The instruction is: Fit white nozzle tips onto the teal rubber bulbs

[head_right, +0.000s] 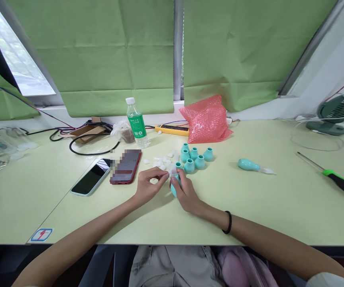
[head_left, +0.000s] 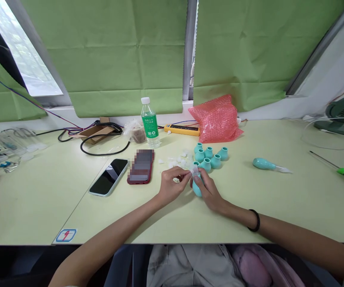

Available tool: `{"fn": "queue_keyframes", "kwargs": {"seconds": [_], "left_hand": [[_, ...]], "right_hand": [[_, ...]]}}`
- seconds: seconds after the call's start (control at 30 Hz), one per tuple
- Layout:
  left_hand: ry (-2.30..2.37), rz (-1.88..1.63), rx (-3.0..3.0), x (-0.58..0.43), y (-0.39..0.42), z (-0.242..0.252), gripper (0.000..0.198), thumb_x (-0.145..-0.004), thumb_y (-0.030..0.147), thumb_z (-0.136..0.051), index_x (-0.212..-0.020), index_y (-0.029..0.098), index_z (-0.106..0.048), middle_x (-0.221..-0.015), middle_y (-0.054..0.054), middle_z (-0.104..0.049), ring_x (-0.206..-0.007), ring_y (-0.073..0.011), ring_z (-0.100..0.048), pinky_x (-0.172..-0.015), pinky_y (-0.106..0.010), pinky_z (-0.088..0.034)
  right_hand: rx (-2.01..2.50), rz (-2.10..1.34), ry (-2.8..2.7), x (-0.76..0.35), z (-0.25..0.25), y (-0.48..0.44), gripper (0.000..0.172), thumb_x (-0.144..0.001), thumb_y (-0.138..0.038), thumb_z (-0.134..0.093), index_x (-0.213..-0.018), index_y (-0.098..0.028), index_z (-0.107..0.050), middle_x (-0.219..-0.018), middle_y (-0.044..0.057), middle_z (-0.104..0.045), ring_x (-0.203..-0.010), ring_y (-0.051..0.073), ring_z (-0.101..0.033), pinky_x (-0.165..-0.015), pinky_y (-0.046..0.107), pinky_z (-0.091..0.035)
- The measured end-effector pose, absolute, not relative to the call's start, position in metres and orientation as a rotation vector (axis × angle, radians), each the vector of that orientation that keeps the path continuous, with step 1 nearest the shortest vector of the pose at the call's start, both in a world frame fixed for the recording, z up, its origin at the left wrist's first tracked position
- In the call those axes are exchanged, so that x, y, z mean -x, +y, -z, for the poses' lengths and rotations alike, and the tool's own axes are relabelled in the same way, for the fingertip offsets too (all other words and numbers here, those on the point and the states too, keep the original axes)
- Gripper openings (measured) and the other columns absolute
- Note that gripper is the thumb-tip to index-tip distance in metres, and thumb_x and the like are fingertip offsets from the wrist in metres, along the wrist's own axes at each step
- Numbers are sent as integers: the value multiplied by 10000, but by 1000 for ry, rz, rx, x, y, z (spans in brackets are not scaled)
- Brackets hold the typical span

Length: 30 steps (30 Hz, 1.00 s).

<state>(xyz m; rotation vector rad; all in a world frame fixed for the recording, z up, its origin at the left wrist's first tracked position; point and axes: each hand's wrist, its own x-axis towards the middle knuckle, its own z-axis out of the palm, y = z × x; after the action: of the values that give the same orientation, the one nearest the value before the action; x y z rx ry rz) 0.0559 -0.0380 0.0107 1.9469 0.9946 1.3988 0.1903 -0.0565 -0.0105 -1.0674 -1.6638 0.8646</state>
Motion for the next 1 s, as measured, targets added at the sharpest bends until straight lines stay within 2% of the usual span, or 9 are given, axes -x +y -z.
{"fn": "queue_keyframes", "kwargs": {"seconds": [0.1, 0.23, 0.47, 0.57, 0.67, 0.8, 0.9, 1.0], "left_hand": [[1007, -1311, -1760, -56, -37, -13, 160, -658, 278, -542, -646, 138, -618, -619, -42, -582, -577, -111, -505, -516, -223, -426], [930, -1222, -1475, -55, -33, -16, 103, -588, 210, -575, -585, 109, -589, -517, -8, -532, -455, -72, -447, -439, -205, -383], [609, -931, -1019, -49, -23, -18, 82, -582, 139, -531, -512, 99, -547, -434, 12, -474, -402, -35, -385, -376, -160, -260], [530, -876, -962, -47, -22, -16, 70, -575, 137, -526, -514, 105, -537, -413, 17, -453, -387, -29, -362, -356, -150, -207], [497, -832, -971, -44, -21, -16, 53, -562, 147, -528, -524, 111, -525, -436, 11, -465, -388, -31, -356, -355, -152, -193], [538, -902, -1056, -38, -13, -21, 89, -572, 194, -517, -522, 123, -498, -437, 27, -423, -396, -38, -347, -368, -162, -215], [834, -1047, -1377, -34, -5, -20, 111, -601, 226, -525, -566, 122, -537, -481, 10, -475, -412, -56, -377, -404, -193, -289], [1233, -1244, -1897, -32, 1, -11, 131, -635, 230, -513, -611, 127, -591, -580, -26, -564, -514, -95, -453, -509, -230, -357]], "right_hand": [[1052, -878, -1677, -191, 9, -56, 211, -811, -388, -309, -873, -197, -375, -646, -9, -483, -576, 124, -435, -571, 255, -358], [989, -980, -1631, -189, 5, -56, 233, -800, -410, -323, -833, -190, -391, -614, -14, -475, -544, 113, -428, -542, 246, -352], [760, -1489, -1364, -189, 0, -54, 207, -783, -389, -350, -758, -186, -377, -520, -20, -480, -375, 92, -394, -392, 228, -286], [665, -1735, -1274, -191, -4, -51, 249, -790, -392, -297, -727, -170, -393, -485, -8, -483, -337, 94, -383, -361, 226, -251], [627, -1921, -1201, -194, -8, -50, 300, -789, -399, -257, -712, -159, -420, -442, -11, -459, -309, 89, -362, -348, 222, -226], [639, -1979, -1110, -197, -11, -47, 317, -776, -407, -244, -768, -159, -441, -425, -28, -435, -292, 77, -330, -343, 211, -203], [648, -1887, -1168, -199, -9, -46, 278, -754, -376, -292, -775, -148, -450, -436, -14, -463, -311, 81, -355, -350, 213, -222], [662, -1744, -1341, -197, -4, -49, 207, -701, -323, -412, -775, -137, -465, -452, -6, -500, -327, 81, -374, -356, 212, -256]]}}
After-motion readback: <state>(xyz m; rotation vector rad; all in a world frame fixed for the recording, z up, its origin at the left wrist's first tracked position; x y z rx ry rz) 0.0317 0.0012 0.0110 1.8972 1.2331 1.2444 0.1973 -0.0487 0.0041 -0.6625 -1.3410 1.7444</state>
